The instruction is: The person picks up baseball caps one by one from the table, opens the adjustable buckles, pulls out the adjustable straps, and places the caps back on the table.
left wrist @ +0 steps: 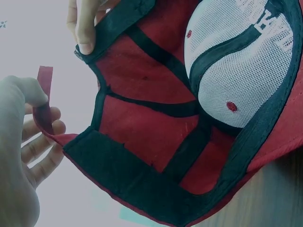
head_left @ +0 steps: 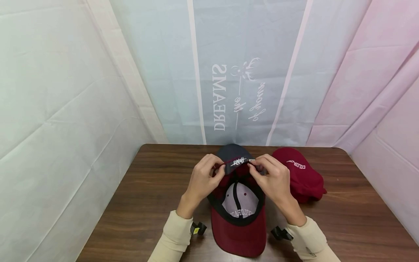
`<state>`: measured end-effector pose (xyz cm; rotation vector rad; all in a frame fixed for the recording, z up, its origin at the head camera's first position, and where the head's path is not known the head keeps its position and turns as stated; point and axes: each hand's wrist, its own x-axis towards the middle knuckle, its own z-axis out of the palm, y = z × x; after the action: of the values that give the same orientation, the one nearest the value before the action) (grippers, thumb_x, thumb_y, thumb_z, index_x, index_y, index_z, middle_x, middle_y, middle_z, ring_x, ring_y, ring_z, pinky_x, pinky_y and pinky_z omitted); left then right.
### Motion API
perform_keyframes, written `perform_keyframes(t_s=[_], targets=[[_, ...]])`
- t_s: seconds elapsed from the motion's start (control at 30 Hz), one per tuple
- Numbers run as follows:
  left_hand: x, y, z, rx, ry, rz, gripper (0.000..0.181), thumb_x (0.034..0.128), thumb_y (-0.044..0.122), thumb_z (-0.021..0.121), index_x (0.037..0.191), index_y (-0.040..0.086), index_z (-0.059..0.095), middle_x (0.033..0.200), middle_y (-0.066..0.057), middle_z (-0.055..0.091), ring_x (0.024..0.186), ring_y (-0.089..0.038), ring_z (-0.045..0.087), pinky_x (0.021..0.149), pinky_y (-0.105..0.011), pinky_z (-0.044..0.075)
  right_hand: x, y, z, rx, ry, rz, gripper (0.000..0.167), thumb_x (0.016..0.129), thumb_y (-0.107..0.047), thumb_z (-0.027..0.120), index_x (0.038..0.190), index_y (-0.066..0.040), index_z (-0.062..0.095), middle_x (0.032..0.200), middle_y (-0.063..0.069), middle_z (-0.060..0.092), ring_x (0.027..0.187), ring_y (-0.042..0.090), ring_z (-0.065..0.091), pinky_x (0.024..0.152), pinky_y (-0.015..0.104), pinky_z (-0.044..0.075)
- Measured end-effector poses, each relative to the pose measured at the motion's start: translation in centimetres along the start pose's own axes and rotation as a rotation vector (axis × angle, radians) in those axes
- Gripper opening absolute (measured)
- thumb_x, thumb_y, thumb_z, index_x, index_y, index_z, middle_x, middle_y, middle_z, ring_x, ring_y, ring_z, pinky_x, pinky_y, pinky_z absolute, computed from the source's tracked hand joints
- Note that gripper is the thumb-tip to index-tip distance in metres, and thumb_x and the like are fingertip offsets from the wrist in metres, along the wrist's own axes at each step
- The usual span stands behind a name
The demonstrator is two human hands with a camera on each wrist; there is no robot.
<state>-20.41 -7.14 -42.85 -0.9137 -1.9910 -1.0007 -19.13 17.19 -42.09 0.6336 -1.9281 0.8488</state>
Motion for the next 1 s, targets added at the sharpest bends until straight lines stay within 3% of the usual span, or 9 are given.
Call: perform_keyframes(t_s=[0.4,0.73,1.0], targets=[[-0.16,-0.03,-0.12,-0.031,-0.078,0.061,0.008,0.0938,0.005,0.068,0.098,0.011,0.070,0.095,-0.002,0.069,0.078,-0.012,0.057,0.068,-0.022,0.047,0.00,-0.09,-0.12,-0.005,-0.010,0.034,0.011,0.080,-0.003,0.086,0.085,-0.010,0.079,0.084,0.001,0.074,0.061,0.011,0.059,0.055,0.023,0.046],[-0.31,0.08,-0.09,-0.039,-0.167,0.084,0.009,0.0927,0.012,0.065,0.099,0.015,0.071,0.098,0.004,0.069,0.091,-0.012,0.064,0.088,-0.030,0.056,0.21,-0.12,-0.27,0.013,-0.011,0.066,0.009,0.084,-0.005,0.084,0.090,-0.010,0.079,0.085,0.002,0.073,0.059,0.011,0.058,0.055,0.023,0.049],[-0.26,0.33,0.05,-0.038,-0.168,0.098,0.004,0.0959,0.015,0.066,0.096,0.016,0.071,0.095,0.004,0.068,0.084,-0.014,0.063,0.078,-0.023,0.052,0.42,-0.48,-0.47,0.027,-0.015,0.088,0.018,0.081,0.001,0.087,0.093,-0.010,0.080,0.087,0.003,0.074,0.061,0.011,0.057,0.057,0.021,0.050]])
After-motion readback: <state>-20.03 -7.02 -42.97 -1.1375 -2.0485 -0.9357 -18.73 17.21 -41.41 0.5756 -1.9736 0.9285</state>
